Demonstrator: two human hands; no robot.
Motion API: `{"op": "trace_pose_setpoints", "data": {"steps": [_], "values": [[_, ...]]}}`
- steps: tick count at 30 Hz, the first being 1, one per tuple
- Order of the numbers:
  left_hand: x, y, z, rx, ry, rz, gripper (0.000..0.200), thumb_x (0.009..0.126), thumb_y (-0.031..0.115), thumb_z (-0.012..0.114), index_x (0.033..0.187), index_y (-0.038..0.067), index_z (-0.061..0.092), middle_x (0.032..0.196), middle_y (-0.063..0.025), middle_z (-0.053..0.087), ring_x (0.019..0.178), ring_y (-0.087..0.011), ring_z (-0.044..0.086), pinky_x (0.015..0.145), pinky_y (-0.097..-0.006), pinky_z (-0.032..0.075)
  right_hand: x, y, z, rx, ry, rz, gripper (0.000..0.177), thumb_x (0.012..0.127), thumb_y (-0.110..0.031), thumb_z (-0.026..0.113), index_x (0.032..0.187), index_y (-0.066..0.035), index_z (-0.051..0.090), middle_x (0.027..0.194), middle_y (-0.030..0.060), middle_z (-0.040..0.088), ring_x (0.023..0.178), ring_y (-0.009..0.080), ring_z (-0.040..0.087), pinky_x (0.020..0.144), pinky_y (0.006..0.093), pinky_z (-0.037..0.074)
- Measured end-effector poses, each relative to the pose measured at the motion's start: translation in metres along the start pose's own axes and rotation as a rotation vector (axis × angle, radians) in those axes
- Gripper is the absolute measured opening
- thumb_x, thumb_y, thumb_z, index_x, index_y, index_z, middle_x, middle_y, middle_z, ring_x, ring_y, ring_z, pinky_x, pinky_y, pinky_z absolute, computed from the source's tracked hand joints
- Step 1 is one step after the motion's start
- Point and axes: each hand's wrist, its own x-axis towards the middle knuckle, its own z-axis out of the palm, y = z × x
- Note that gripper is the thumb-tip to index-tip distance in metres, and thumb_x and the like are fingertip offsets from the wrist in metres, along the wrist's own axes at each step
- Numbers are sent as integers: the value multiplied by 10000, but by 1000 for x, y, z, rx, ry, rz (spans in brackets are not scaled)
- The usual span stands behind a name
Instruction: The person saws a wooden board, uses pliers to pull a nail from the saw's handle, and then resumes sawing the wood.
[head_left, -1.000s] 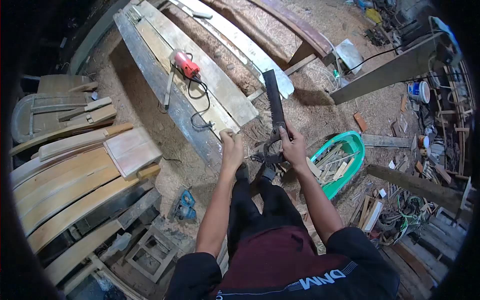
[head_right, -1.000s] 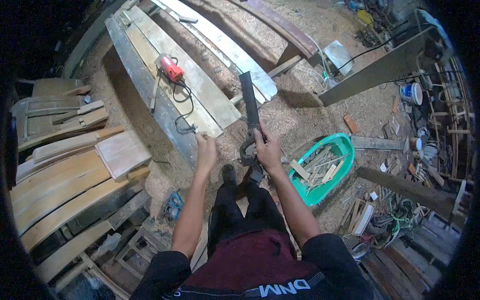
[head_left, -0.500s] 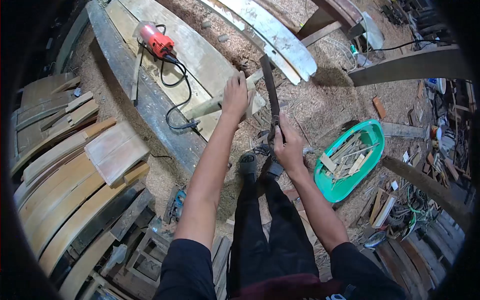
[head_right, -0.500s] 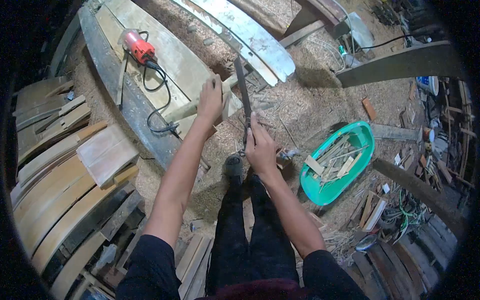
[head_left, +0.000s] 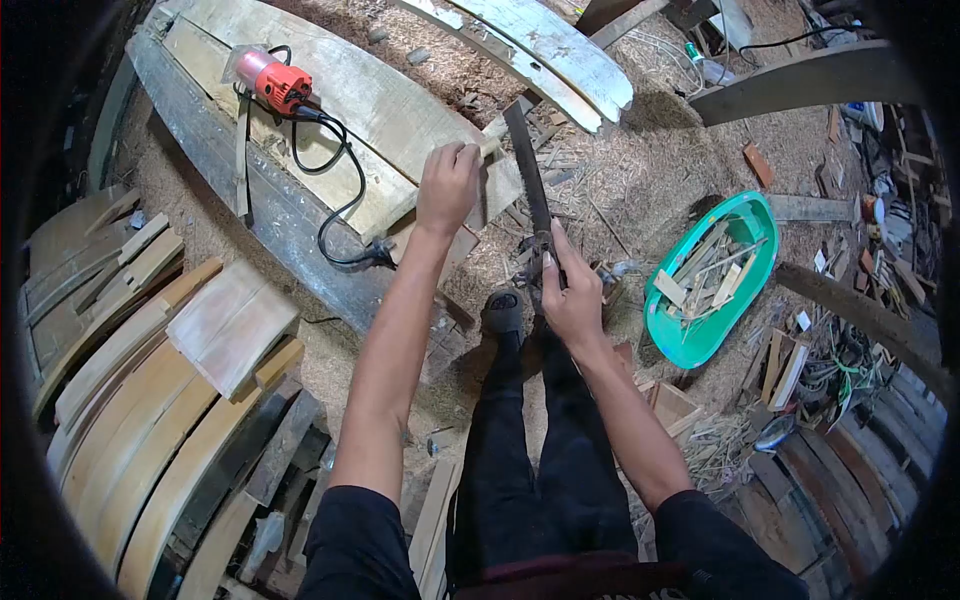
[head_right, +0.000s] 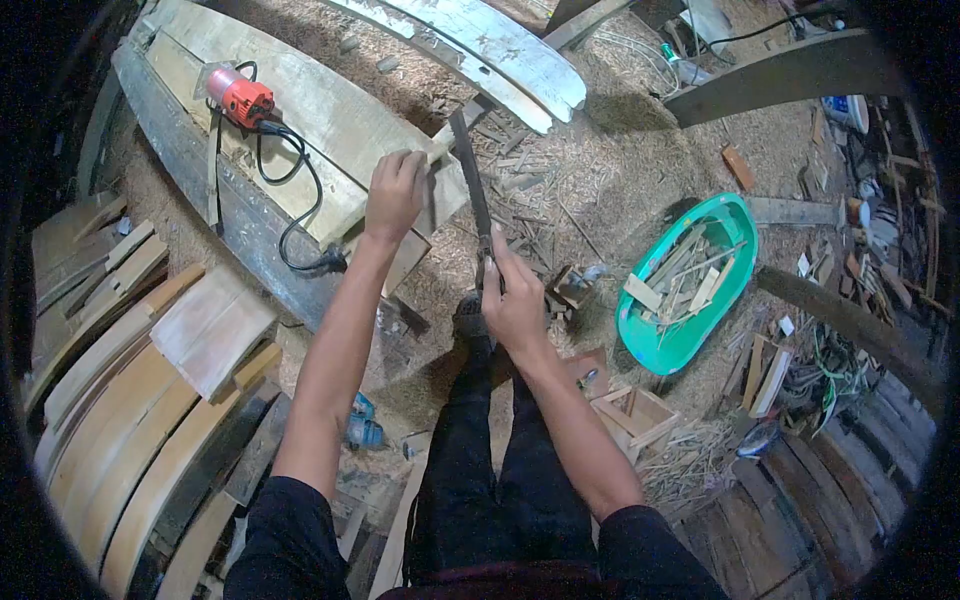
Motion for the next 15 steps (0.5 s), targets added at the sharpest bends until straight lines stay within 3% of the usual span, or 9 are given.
{"op": "trace_pose_setpoints", "data": {"steps": [2, 5, 13, 15], "values": [[2, -1, 0, -50, -10, -60, 143, 880, 80, 607, 1008, 20, 626, 951, -168, 627, 887, -358, 613, 795, -435, 502, 0, -6, -3, -18, 15, 17, 472, 927, -9, 550, 1396, -35, 504, 1036, 219, 681, 880, 302, 685, 794, 347, 513], [10, 10, 0, -132, -10, -214, 134, 915, 84, 579, 1018, 7, 615, 931, -189, 624, 876, -389, 615, 778, -451, 502, 2, -15, -3, 43, 90, 38, 452, 915, -14, 566, 1366, -33, 534, 902, 225, 655, 785, 355, 648, 739, 381, 510], [23, 36, 5, -187, 191, -508, 181, 930, 81, 557, 1069, -24, 606, 1008, -244, 606, 935, -432, 597, 814, -474, 475, 16, -12, 27, 10, 112, -39, 480, 885, 5, 567, 1362, -37, 537, 956, 220, 645, 834, 358, 639, 777, 397, 509], [25, 31, 10, -182, 172, -497, 183, 923, 80, 562, 1073, -15, 611, 1033, -217, 605, 959, -410, 588, 830, -465, 467, 17, -11, 32, -15, 145, -108, 485, 878, 8, 564, 1361, -34, 535, 981, 223, 643, 867, 368, 638, 797, 406, 509]]}}
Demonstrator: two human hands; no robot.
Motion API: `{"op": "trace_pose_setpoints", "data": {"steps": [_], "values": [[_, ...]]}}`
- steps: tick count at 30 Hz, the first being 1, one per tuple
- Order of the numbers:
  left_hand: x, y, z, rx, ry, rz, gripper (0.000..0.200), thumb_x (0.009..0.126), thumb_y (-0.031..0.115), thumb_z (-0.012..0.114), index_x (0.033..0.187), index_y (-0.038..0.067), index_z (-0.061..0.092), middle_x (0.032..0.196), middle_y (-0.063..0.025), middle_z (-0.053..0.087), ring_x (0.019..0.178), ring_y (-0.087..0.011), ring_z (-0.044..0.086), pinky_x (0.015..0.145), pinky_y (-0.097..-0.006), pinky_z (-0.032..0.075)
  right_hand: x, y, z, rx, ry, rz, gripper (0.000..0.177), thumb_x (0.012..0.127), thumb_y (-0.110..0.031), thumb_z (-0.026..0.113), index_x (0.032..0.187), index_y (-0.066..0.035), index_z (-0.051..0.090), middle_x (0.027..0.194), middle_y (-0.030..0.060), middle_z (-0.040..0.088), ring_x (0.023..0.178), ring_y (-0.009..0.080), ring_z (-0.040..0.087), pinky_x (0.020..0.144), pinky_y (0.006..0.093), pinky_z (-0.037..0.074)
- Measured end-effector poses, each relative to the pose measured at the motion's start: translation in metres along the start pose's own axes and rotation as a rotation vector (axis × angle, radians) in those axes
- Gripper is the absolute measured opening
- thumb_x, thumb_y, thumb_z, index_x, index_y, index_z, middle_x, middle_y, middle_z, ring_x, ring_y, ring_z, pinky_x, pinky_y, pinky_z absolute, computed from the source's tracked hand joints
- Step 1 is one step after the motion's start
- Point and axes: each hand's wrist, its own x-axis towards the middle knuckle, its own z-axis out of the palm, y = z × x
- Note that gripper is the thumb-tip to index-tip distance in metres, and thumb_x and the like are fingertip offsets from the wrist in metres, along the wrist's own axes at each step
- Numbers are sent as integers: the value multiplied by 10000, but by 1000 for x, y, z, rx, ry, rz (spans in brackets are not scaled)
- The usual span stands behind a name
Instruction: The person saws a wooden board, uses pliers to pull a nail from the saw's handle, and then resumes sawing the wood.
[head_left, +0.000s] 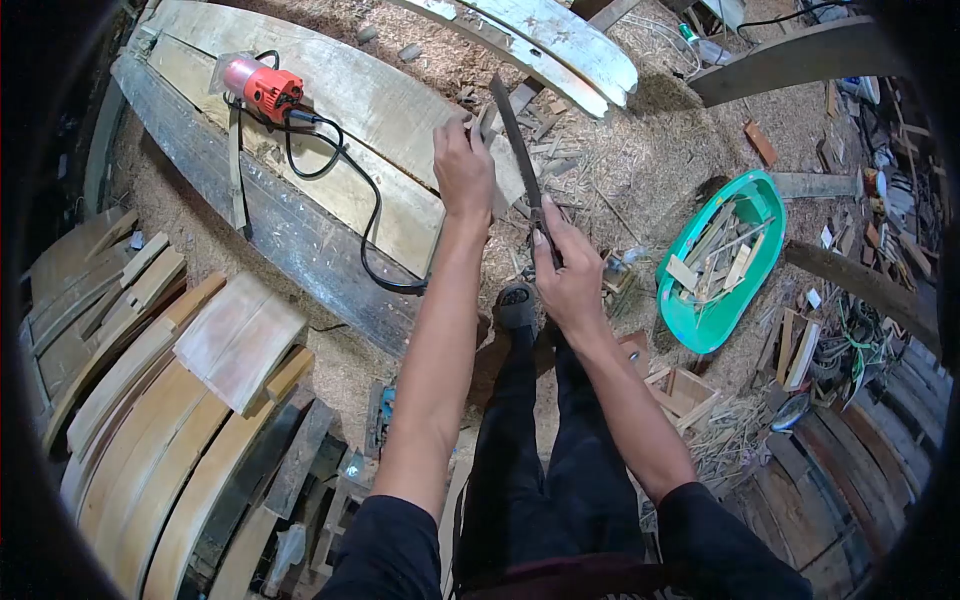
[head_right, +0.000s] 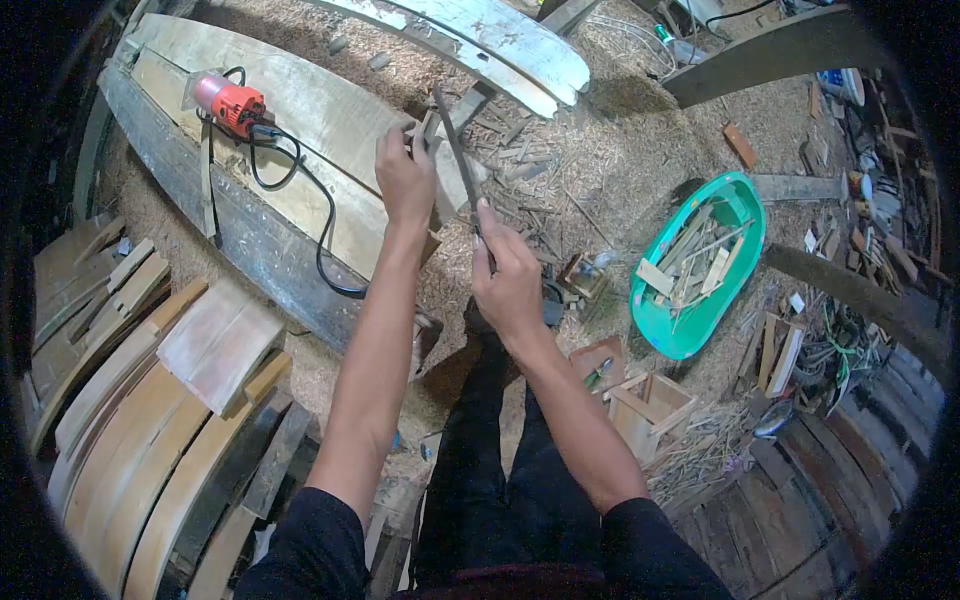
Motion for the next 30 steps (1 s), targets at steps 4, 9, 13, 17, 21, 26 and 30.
{"op": "trace_pose_setpoints", "data": {"steps": [4, 9, 13, 17, 21, 26, 30], "values": [[-5, -18, 1, 201, -53, 128, 220, 897, 89, 592, 1114, 60, 616, 1021, -159, 596, 987, -341, 579, 852, -448, 436, -2, -5, -1, 8, -78, 109, 487, 876, 2, 560, 1361, -36, 534, 1029, 223, 643, 926, 377, 638, 823, 418, 509], [-8, -27, 0, 236, -62, 241, 295, 856, 139, 645, 1151, 139, 629, 1021, -105, 588, 1009, -279, 560, 879, -419, 397, -3, 3, 10, -8, -102, 96, 495, 884, -3, 547, 1375, -60, 527, 1056, 229, 626, 944, 383, 631, 829, 421, 507], [-1, -30, -6, 132, -181, 207, 330, 838, 179, 672, 1164, 152, 635, 1006, -107, 581, 994, -286, 569, 866, -414, 409, -2, 1, 16, -29, -138, 127, 496, 895, -12, 538, 1387, -70, 518, 1084, 251, 595, 960, 403, 619, 827, 435, 506], [0, -32, -8, 115, -281, 171, 323, 848, 197, 678, 1170, 166, 677, 977, -110, 597, 945, -287, 587, 837, -388, 419, -3, 1, 18, -54, -165, 146, 494, 898, -19, 541, 1389, -71, 515, 1088, 261, 583, 962, 419, 615, 822, 443, 508], [-1, -39, -4, 319, -197, 370, 327, 823, 225, 695, 1147, 175, 687, 945, -84, 604, 914, -265, 574, 817, -385, 412, 0, 3, 18, -78, -154, 89, 482, 898, -23, 546, 1377, -68, 525, 1090, 266, 577, 942, 433, 619, 809, 448, 514], [3, -36, -4, 313, -115, 352, 289, 825, 264, 694, 1099, 172, 695, 949, -63, 606, 953, -262, 557, 838, -430, 393, -3, 4, 13, -68, -179, 100, 489, 897, -25, 548, 1381, -80, 515, 1105, 276, 575, 938, 448, 620, 801, 468, 520], [2, -34, -3, 374, -157, 313, 319, 816, 281, 699, 1121, 191, 679, 988, -62, 600, 995, -269, 545, 863, -448, 386, 1, 2, 14, -128, -187, 92, 512, 895, -16, 535, 1398, -105, 499, 1122, 287, 568, 956, 460, 616, 801, 477, 526]]}}
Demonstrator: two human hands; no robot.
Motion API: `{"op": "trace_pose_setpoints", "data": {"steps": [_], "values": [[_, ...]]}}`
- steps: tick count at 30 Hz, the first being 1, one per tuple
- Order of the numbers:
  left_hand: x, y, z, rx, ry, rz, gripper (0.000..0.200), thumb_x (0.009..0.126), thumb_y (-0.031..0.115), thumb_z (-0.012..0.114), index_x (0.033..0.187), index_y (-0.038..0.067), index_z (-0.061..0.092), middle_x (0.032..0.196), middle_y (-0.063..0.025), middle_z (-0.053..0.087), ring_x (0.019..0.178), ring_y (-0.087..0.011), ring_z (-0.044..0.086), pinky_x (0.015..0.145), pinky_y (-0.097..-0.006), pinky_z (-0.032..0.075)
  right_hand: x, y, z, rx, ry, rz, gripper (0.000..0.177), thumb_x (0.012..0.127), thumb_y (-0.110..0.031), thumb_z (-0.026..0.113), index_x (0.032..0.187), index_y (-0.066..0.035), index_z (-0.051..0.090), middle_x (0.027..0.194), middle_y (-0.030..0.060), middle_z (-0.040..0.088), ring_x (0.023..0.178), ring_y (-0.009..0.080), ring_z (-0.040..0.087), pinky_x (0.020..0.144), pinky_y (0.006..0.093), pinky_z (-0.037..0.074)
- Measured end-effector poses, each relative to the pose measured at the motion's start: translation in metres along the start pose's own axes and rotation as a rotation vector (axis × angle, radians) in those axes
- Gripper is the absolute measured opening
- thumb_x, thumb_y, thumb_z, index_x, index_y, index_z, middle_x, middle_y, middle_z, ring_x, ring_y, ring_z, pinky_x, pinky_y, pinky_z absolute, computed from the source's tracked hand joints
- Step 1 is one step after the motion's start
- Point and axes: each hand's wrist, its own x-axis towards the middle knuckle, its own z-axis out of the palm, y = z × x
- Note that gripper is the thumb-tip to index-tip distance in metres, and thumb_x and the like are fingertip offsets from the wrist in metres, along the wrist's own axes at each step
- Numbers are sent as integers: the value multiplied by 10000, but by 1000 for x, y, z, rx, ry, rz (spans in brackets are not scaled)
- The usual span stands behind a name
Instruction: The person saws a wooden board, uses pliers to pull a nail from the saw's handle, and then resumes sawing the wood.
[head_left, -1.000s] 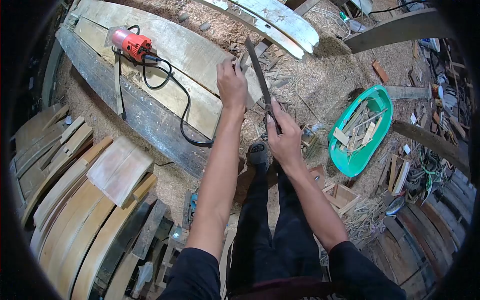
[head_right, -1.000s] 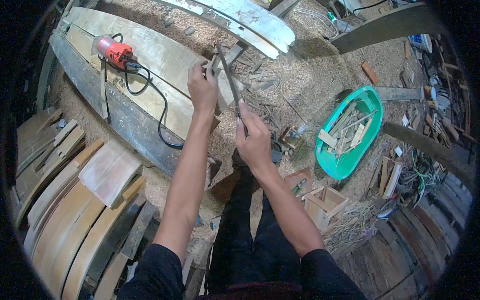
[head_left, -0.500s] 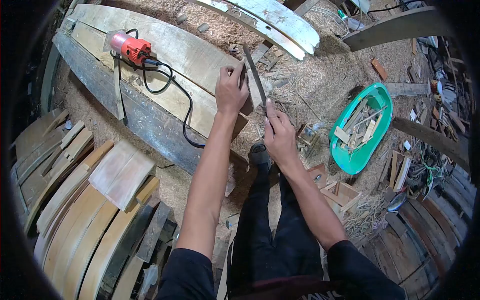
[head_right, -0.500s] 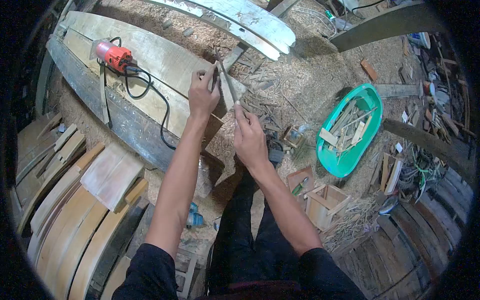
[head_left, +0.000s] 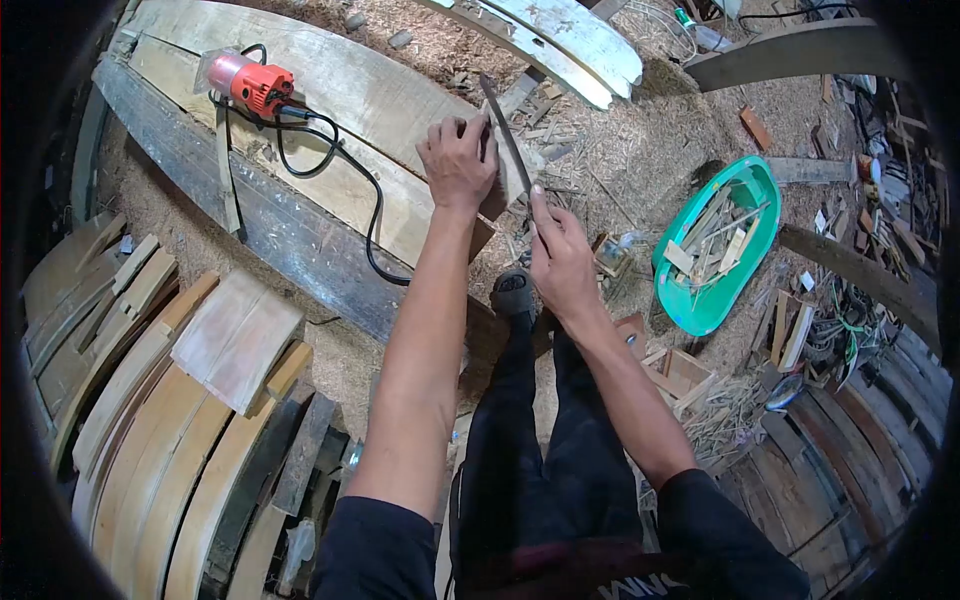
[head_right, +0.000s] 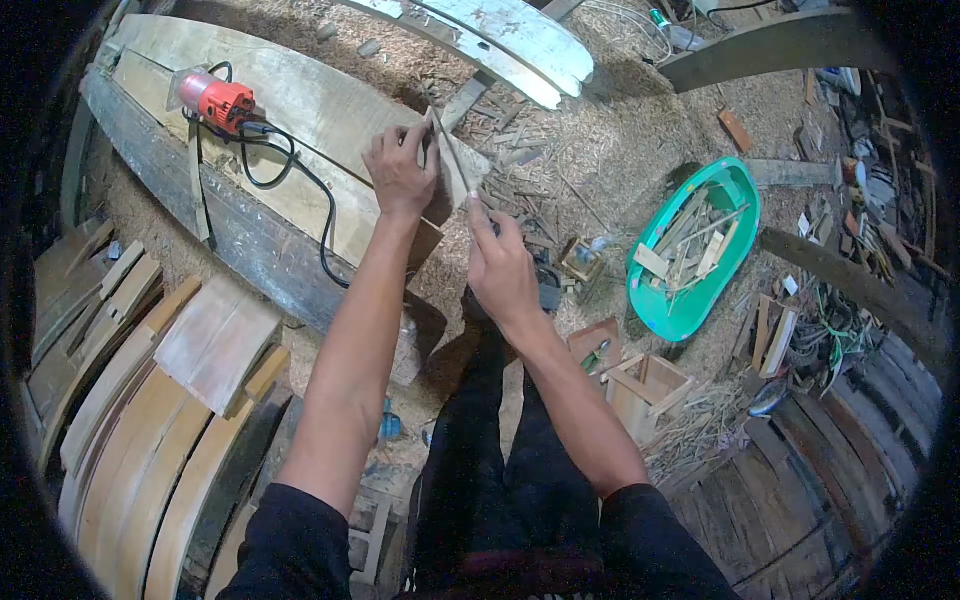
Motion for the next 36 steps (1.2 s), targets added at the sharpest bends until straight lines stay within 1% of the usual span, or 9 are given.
{"op": "trace_pose_setpoints", "data": {"steps": [6, 9, 13, 19, 24, 27, 30, 33, 36], "values": [[-1, -1, -3, 63, -83, 5, 459, 755, 248, 732, 1203, 212, 638, 1043, -56, 578, 1035, -277, 522, 878, -460, 383, 5, -4, -1, 30, -24, 34, 506, 890, -13, 519, 1388, -99, 507, 1154, 309, 546, 982, 474, 608, 809, 482, 526], [-1, -2, -2, 66, -99, 15, 443, 751, 303, 715, 1182, 236, 640, 1011, -58, 562, 1020, -271, 509, 839, -467, 372, 0, -8, -5, -28, -76, 84, 501, 886, -17, 522, 1383, -81, 507, 1158, 311, 541, 976, 479, 606, 812, 482, 525], [-2, -6, 6, 91, -72, 25, 450, 746, 303, 716, 1183, 242, 629, 1009, -53, 554, 1016, -270, 510, 838, -473, 371, 11, -9, 0, 1, -26, 19, 499, 884, -16, 522, 1379, -74, 510, 1137, 307, 540, 947, 480, 610, 789, 487, 527], [-1, -3, 3, 111, -142, -7, 533, 691, 283, 755, 1200, 208, 615, 1066, -42, 565, 1039, -274, 505, 862, -466, 373, 14, -17, -10, -22, -86, 74, 489, 891, -29, 528, 1378, -71, 507, 1112, 291, 547, 917, 476, 618, 767, 495, 528], [-1, -3, 2, 109, -144, -4, 546, 690, 289, 745, 1213, 212, 608, 1056, -47, 559, 1038, -271, 503, 874, -474, 366, 24, -12, 0, -36, -21, -26, 502, 894, -31, 531, 1393, -72, 487, 1114, 289, 545, 886, 481, 624, 758, 505, 528], [1, -3, 2, 95, -122, -14, 536, 700, 284, 734, 1216, 213, 608, 1045, -50, 558, 1037, -272, 508, 866, -477, 374, 5, -18, -14, -25, -133, 102, 512, 893, -31, 529, 1400, -80, 480, 1133, 296, 542, 901, 484, 620, 767, 509, 526], [5, -3, 7, 132, -111, -62, 504, 723, 280, 713, 1210, 205, 610, 1041, -55, 563, 1032, -278, 517, 859, -475, 384, 15, -16, -6, -52, -96, -1, 529, 889, -32, 529, 1411, -96, 471, 1145, 295, 540, 906, 482, 619, 771, 510, 526], [3, -1, 8, 107, -89, -95, 459, 751, 278, 686, 1197, 197, 611, 1040, -62, 568, 1025, -284, 526, 862, -471, 390, 16, -16, -14, -52, -144, 64, 536, 887, -32, 527, 1415, -101, 468, 1151, 301, 533, 905, 484, 617, 771, 509, 526], [7, -4, 9, 99, -74, -83, 428, 768, 276, 668, 1184, 193, 611, 1040, -66, 569, 1021, -287, 529, 860, -472, 395, 18, -11, -15, -93, -146, 12, 533, 888, -34, 520, 1415, -93, 466, 1143, 300, 535, 890, 484, 618, 762, 510, 525]]}}
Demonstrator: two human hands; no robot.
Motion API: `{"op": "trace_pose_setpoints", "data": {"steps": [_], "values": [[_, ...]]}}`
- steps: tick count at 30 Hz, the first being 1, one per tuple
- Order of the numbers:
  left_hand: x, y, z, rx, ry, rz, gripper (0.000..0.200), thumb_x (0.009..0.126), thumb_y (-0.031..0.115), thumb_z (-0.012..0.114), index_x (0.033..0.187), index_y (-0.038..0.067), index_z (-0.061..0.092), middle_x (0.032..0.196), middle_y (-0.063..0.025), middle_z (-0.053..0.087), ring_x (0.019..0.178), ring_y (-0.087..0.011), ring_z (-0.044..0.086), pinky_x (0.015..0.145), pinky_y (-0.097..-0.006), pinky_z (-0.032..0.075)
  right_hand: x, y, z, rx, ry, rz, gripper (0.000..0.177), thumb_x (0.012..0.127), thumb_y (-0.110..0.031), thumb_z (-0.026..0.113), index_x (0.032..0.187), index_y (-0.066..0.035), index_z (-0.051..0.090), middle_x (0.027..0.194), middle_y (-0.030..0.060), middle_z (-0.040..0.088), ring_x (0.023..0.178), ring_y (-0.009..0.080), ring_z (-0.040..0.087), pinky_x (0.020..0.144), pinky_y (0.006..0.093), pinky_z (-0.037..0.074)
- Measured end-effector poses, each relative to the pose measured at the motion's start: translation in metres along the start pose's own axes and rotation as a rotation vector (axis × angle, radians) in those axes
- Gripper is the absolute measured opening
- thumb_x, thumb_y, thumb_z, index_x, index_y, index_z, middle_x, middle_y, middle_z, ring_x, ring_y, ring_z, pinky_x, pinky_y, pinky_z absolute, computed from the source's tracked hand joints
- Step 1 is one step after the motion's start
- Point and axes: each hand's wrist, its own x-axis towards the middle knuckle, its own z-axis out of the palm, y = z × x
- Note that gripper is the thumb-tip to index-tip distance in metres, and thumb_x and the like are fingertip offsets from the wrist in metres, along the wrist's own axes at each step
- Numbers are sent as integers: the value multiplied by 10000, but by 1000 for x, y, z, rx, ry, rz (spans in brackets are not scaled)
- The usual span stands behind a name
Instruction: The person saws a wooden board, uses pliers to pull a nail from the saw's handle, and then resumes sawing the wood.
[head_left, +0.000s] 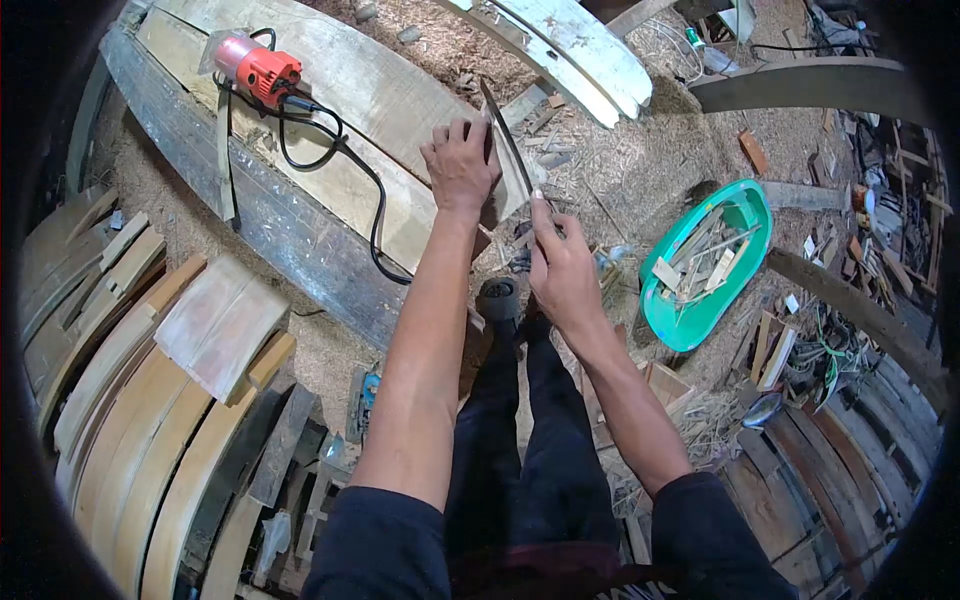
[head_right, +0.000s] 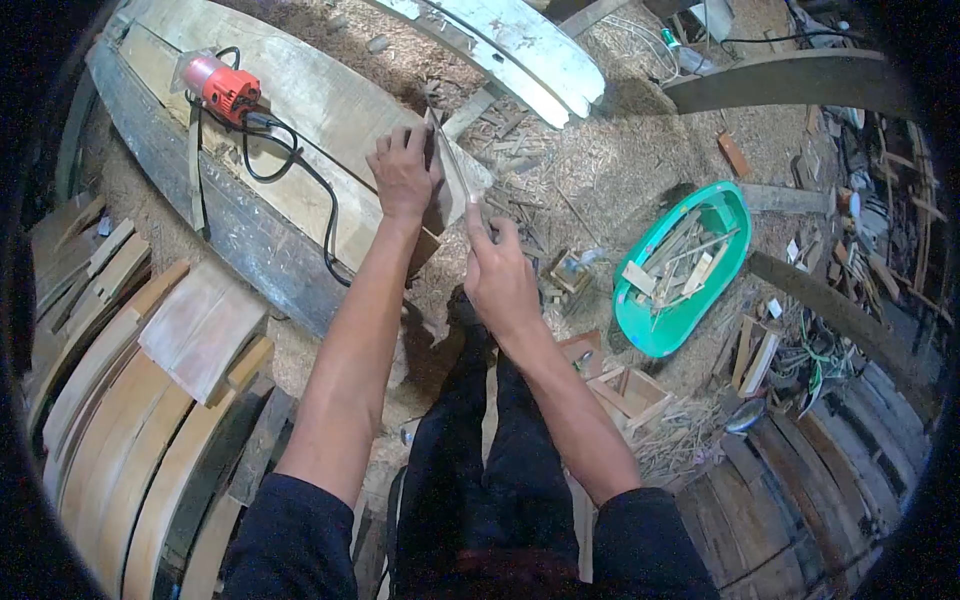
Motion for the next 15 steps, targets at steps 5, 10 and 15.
{"op": "trace_pose_setpoints", "data": {"steps": [5, 10, 15], "values": [[-3, -1, 5, 16, 36, 7, 406, 775, 302, 677, 1163, 192, 628, 1011, -55, 576, 999, -279, 528, 830, -472, 387, 31, -9, -2, -26, 5, -48, 533, 889, -35, 517, 1417, -92, 462, 1121, 286, 541, 890, 478, 620, 760, 512, 525], [-2, 0, -1, 25, -1, -4, 399, 779, 295, 666, 1167, 205, 634, 1017, -53, 581, 990, -274, 534, 833, -461, 388, 20, -8, -8, 3, -42, -16, 535, 890, -29, 515, 1418, -95, 458, 1118, 281, 539, 896, 479, 624, 767, 516, 528], [-1, 0, 1, 6, 13, -18, 420, 763, 260, 666, 1181, 230, 635, 1019, -36, 576, 984, -259, 532, 826, -448, 386, 37, -10, -4, -27, -24, -45, 548, 880, -16, 515, 1417, -109, 466, 1118, 272, 539, 881, 478, 630, 754, 518, 535]]}}
